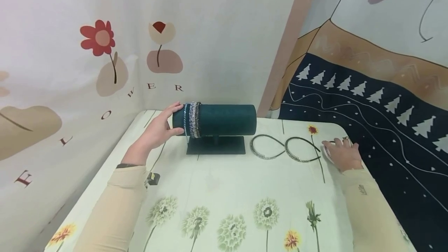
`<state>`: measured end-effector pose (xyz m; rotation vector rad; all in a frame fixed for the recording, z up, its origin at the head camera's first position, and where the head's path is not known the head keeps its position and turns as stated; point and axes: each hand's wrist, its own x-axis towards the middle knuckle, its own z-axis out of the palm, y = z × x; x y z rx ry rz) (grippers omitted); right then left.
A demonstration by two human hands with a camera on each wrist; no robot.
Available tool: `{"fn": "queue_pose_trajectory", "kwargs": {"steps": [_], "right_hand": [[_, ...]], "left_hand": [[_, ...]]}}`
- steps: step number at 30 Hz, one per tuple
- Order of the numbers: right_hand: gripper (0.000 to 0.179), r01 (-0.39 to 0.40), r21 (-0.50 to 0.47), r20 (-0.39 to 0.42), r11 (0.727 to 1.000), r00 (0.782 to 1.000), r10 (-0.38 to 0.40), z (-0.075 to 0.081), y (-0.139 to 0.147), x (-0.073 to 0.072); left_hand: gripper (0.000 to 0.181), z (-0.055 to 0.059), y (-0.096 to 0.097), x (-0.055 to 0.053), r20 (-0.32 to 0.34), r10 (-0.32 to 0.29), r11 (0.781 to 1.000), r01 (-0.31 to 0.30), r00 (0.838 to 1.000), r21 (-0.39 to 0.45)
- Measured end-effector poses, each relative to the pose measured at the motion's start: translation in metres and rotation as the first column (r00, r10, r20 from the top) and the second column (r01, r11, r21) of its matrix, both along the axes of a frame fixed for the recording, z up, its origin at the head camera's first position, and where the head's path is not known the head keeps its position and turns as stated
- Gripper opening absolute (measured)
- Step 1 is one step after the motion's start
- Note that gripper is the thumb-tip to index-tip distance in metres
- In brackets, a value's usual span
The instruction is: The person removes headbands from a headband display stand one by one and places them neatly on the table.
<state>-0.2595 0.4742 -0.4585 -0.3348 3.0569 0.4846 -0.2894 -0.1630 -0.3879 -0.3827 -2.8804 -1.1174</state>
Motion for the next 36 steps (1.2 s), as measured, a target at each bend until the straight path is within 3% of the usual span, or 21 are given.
{"fn": "queue_pose_trajectory", "kwargs": {"steps": [4,14,21,29,36], "right_hand": [[0.106,0.001,-0.003,-0.001,1.0,1.0,-0.001,-0.002,0.0,0.003],[0.099,0.014,0.014,-0.033,1.0,0.999,-0.013,0.001,-0.004,0.007],[0.1,0.043,-0.047,-0.066,0.998,0.997,-0.046,-0.006,0.005,0.011],[0.106,0.126,-0.163,0.014,0.979,0.992,-0.125,0.0,0.013,0.01],[0.103,0.154,-0.182,0.047,0.971,0.988,-0.148,-0.001,0.016,0.008]], "left_hand": [[0.089,0.0,0.001,0.0,0.001,0.002,1.0,-0.002,1.0,0.0],[0.089,-0.001,0.001,0.001,0.003,0.013,1.0,-0.013,1.0,0.002],[0.089,0.0,0.001,0.0,-0.001,0.005,1.0,-0.005,1.0,-0.002],[0.09,0.0,-0.001,0.0,-0.005,-0.001,1.0,0.001,1.0,-0.01],[0.09,0.001,0.0,0.0,-0.003,-0.003,1.0,0.003,1.0,-0.01]]}}
